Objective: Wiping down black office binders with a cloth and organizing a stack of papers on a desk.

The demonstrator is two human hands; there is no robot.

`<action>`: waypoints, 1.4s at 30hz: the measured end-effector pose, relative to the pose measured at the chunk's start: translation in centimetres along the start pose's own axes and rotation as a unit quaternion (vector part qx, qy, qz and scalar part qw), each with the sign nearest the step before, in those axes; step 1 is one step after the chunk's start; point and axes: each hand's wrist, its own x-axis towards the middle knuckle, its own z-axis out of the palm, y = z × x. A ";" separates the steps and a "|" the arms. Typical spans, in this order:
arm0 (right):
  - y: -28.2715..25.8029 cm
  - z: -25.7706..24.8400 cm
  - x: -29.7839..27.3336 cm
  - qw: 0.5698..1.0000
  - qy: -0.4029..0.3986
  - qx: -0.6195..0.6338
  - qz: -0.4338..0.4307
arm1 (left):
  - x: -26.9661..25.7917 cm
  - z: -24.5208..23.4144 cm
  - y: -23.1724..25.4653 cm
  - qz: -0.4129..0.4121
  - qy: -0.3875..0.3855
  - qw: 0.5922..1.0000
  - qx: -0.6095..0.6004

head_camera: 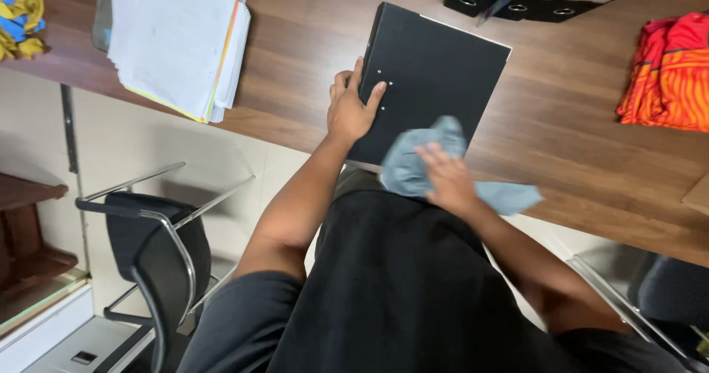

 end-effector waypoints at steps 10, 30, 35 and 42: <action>-1.8 -1.1 5.1 0.981 -0.004 -0.055 -0.186 | 0.3 -0.2 0.1 0.007 -0.031 0.999 -0.005; 0.1 -6.4 13.7 0.957 0.261 0.124 0.025 | 0.4 1.7 -2.7 0.036 -0.068 0.996 -0.052; 7.5 -2.2 13.3 0.889 0.412 0.094 0.176 | 0.9 0.6 -1.5 0.030 -0.068 0.996 -0.052; 0.1 0.6 12.6 0.835 0.465 0.153 0.252 | 1.4 -0.6 -0.4 0.016 -0.056 0.998 0.007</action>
